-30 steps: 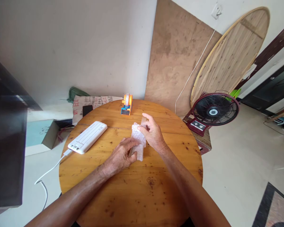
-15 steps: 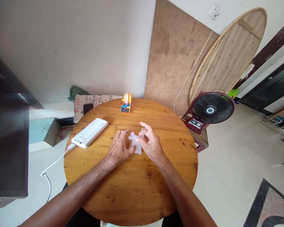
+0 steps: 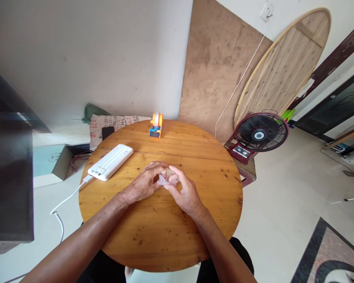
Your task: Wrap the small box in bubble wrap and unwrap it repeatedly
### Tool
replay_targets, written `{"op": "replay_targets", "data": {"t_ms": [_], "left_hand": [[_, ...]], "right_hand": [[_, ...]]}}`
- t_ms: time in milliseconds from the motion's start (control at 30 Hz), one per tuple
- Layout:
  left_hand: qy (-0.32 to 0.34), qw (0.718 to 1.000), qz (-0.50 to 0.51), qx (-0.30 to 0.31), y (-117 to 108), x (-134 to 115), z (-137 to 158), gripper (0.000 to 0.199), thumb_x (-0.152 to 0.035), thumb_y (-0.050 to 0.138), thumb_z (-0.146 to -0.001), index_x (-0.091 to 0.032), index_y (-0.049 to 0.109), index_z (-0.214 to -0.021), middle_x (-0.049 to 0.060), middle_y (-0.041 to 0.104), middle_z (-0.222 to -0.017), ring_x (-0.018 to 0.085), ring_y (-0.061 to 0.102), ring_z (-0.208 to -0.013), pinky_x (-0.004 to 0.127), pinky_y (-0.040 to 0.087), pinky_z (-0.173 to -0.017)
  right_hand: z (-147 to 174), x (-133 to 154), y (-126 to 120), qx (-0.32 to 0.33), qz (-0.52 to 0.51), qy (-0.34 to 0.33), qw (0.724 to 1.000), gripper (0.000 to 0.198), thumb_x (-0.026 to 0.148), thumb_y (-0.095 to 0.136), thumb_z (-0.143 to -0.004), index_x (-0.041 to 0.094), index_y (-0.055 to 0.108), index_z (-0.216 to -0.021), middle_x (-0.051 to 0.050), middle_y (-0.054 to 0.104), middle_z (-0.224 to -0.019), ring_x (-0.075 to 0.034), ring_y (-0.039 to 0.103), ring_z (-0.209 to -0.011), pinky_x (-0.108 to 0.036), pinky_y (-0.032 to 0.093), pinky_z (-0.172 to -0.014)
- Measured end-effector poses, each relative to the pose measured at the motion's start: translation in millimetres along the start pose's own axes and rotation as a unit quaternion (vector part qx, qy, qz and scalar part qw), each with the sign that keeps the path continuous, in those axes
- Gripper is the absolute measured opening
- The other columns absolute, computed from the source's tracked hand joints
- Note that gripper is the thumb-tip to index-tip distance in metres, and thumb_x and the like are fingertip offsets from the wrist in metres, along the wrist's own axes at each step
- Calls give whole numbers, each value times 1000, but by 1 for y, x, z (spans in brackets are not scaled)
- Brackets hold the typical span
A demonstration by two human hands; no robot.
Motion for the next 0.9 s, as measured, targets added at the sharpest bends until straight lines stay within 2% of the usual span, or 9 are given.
{"op": "replay_targets", "data": {"t_ms": [100,233,367,567,700,767,900], "left_hand": [[10,1000,11,24,-7,2,2,19,-8,57,-73,-21,61,-87,7,62,-116,22,50,-120,40,40,-102],[-13,998,14,65,-15,5,4,29,-11,61,-71,-23,63,-98,7,53,-132,24,46,-126,42,36,-107],[-16,995,15,96,-18,3,4,35,-10,60,-70,-23,62,-102,8,51,-134,26,43,-129,44,35,-108],[-6,992,11,123,-14,-1,4,46,-3,58,-65,-22,55,-107,8,51,-133,24,38,-134,42,35,-108],[32,992,33,120,-5,2,4,43,-6,57,-70,-21,52,-110,9,52,-130,24,34,-136,40,34,-108],[28,993,55,103,0,6,4,36,-8,57,-73,-19,51,-106,10,55,-126,23,42,-129,39,37,-104],[-18,989,124,76,10,14,3,31,-9,59,-72,-19,52,-101,7,60,-110,18,57,-99,31,45,-87]], "right_hand": [[3,-1,1,2,36,-29,999,48,25,58,-87,28,43,-133,-1,65,-91,-17,63,-85,-33,52,-84],[7,-1,2,21,65,-57,996,48,21,56,-88,29,43,-134,-3,65,-93,-18,64,-87,-33,53,-83],[10,2,2,51,115,-108,986,51,13,50,-88,29,40,-136,-6,64,-99,-20,62,-96,-36,51,-86],[14,1,3,67,153,-166,972,64,5,44,-84,28,31,-142,-10,62,-118,-23,56,-115,-43,48,-97],[16,-6,5,53,160,-170,971,61,5,44,-83,27,35,-140,-10,62,-120,-24,55,-117,-44,47,-98],[17,-8,5,45,149,-163,974,57,7,45,-83,27,39,-137,-10,62,-120,-24,55,-117,-43,47,-97],[14,-4,3,46,102,-127,986,47,9,45,-85,28,47,-127,-8,64,-113,-22,59,-110,-40,48,-94]]}}
Point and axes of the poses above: each hand's wrist, its own z-axis away from the middle knuckle, its own y-axis out of the palm, x = y × z, the point moved 3 cm from there along -z, towards the middle knuckle
